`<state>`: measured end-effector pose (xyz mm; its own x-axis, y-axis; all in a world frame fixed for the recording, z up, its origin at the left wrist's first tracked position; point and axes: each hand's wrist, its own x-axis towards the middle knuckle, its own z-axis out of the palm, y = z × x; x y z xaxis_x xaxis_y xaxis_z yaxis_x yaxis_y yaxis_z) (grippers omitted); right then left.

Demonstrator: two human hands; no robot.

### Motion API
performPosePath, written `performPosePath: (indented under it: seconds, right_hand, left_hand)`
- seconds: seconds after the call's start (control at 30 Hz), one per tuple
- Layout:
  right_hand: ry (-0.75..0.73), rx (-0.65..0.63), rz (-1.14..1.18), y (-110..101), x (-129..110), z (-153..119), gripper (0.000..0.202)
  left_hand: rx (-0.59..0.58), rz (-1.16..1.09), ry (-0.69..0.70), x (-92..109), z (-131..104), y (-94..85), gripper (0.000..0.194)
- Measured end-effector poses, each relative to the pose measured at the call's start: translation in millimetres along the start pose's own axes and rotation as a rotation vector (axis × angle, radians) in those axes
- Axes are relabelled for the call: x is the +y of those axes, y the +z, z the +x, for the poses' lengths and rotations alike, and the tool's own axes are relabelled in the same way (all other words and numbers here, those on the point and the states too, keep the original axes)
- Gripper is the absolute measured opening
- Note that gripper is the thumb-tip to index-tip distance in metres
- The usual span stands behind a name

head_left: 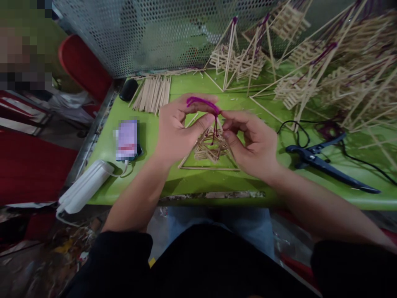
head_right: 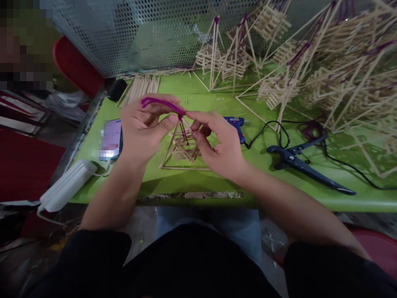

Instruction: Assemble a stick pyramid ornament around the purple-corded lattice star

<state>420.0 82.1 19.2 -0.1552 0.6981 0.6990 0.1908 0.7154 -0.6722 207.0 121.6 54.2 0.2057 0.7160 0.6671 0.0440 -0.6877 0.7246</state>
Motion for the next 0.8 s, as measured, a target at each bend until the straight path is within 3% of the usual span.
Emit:
performPosePath:
  seconds: [0.43,0.8]
  right_hand:
    - [0.016,0.034,-0.008,1,-5,-2,0.039]
    - [-0.087,0.006,-0.090,-5,-10,3,0.040]
  left_hand:
    - [0.029,-0.021,-0.090,3,-6,8.6,0.033]
    - [0.006,-0.153,-0.182,-7,-3,6.2,0.035]
